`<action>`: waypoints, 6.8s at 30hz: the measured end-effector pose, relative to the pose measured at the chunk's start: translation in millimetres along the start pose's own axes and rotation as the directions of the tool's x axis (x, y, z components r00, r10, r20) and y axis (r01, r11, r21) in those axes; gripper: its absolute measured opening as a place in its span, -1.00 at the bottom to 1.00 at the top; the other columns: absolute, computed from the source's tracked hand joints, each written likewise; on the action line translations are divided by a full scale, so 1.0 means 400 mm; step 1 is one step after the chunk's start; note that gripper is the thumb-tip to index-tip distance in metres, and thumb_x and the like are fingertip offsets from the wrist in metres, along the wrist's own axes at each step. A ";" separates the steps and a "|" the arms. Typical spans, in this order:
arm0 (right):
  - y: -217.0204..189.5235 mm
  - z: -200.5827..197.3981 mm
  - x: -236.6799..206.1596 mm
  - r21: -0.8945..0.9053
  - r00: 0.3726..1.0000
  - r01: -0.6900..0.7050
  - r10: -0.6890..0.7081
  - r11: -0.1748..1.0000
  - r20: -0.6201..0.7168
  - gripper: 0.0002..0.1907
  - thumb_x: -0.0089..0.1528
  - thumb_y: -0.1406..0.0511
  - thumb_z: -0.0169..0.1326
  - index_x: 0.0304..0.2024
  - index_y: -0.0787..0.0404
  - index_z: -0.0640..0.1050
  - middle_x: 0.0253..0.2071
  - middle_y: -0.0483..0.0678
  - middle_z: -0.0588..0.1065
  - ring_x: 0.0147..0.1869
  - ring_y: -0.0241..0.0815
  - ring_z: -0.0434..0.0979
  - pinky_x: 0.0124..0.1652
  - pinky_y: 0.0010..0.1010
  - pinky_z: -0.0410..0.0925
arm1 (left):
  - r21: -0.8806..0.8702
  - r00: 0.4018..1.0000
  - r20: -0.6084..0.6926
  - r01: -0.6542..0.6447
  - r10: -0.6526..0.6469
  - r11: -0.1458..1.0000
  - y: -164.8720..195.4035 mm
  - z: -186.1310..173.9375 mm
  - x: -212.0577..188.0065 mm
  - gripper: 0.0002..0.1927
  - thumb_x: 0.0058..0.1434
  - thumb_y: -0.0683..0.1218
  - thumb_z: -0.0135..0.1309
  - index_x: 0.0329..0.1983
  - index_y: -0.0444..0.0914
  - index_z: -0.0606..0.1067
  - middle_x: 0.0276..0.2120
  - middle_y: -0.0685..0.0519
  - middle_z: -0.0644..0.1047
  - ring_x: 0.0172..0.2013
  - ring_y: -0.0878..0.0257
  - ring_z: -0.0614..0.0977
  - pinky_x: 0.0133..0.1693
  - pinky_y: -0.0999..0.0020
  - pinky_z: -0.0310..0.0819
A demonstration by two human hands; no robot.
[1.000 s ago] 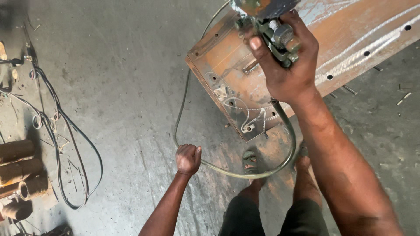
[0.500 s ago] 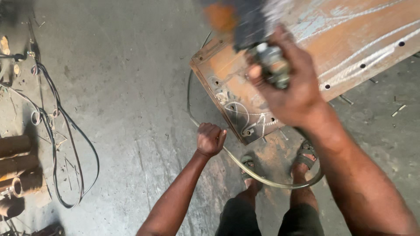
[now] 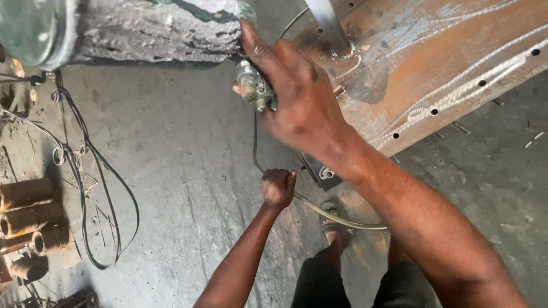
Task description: The person uses a spray gun connected to a hose to apply white paint to a cylindrical metal tank resting on a wooden board on the workshop floor. They move around the tank, spraying its sides and top, and at one point hold the spray gun cup close to the camera while continuing to coat the tank and its mounting pipes.
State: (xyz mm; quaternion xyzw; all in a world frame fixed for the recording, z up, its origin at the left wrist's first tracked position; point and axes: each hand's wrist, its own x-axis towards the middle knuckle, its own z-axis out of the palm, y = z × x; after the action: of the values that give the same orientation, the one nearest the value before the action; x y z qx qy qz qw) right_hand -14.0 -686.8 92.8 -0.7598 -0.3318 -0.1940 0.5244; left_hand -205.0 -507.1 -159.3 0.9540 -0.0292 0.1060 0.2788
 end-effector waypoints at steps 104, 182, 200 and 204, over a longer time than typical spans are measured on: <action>0.172 -0.696 0.092 0.205 0.953 -0.251 0.279 0.946 -0.117 -0.76 0.47 0.35 0.21 0.01 0.43 0.47 -0.25 0.00 0.55 -0.23 -0.30 0.53 -0.18 -0.52 0.41 | 0.280 0.992 -0.109 0.094 -0.065 0.955 0.324 0.209 0.268 -0.75 0.16 0.02 0.17 -0.51 -0.16 0.42 -0.54 -0.01 0.49 -0.40 -0.04 0.53 -0.22 0.01 0.29; 0.127 -0.648 0.102 0.388 0.979 -0.151 0.191 0.909 -0.067 -0.74 0.52 0.36 0.15 0.14 0.41 0.41 -0.19 0.04 0.56 -0.15 -0.23 0.61 -0.11 -0.43 0.53 | 0.263 0.985 -0.129 0.141 -0.110 0.954 0.329 0.207 0.262 -0.76 0.18 0.06 0.16 -0.50 -0.13 0.45 -0.52 0.01 0.51 -0.38 -0.01 0.53 -0.18 0.03 0.29; 0.115 -0.646 0.124 0.405 0.965 -0.177 0.239 0.897 -0.109 -0.74 0.55 0.37 0.17 0.15 0.42 0.42 -0.19 0.04 0.54 -0.19 -0.23 0.56 -0.14 -0.42 0.49 | 0.240 0.984 -0.137 0.142 -0.112 0.960 0.335 0.198 0.267 -0.76 0.16 0.05 0.17 -0.51 -0.14 0.44 -0.54 0.01 0.50 -0.39 -0.02 0.53 -0.19 0.02 0.28; 0.101 -0.627 0.121 0.467 0.974 -0.212 0.224 0.858 0.030 -0.75 0.49 0.34 0.14 0.07 0.41 0.42 -0.22 0.04 0.54 -0.17 -0.22 0.58 -0.10 -0.41 0.50 | 0.234 0.984 -0.144 0.137 -0.105 0.963 0.334 0.197 0.268 -0.76 0.16 0.05 0.18 -0.50 -0.13 0.45 -0.52 0.00 0.51 -0.38 -0.02 0.53 -0.18 0.02 0.29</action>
State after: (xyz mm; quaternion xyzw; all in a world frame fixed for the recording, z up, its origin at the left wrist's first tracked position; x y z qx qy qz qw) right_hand 62.2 -913.9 190.9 -0.6411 -0.2740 -0.0572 0.7146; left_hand -101.2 -661.7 -130.7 0.9720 0.0607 0.1536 0.1673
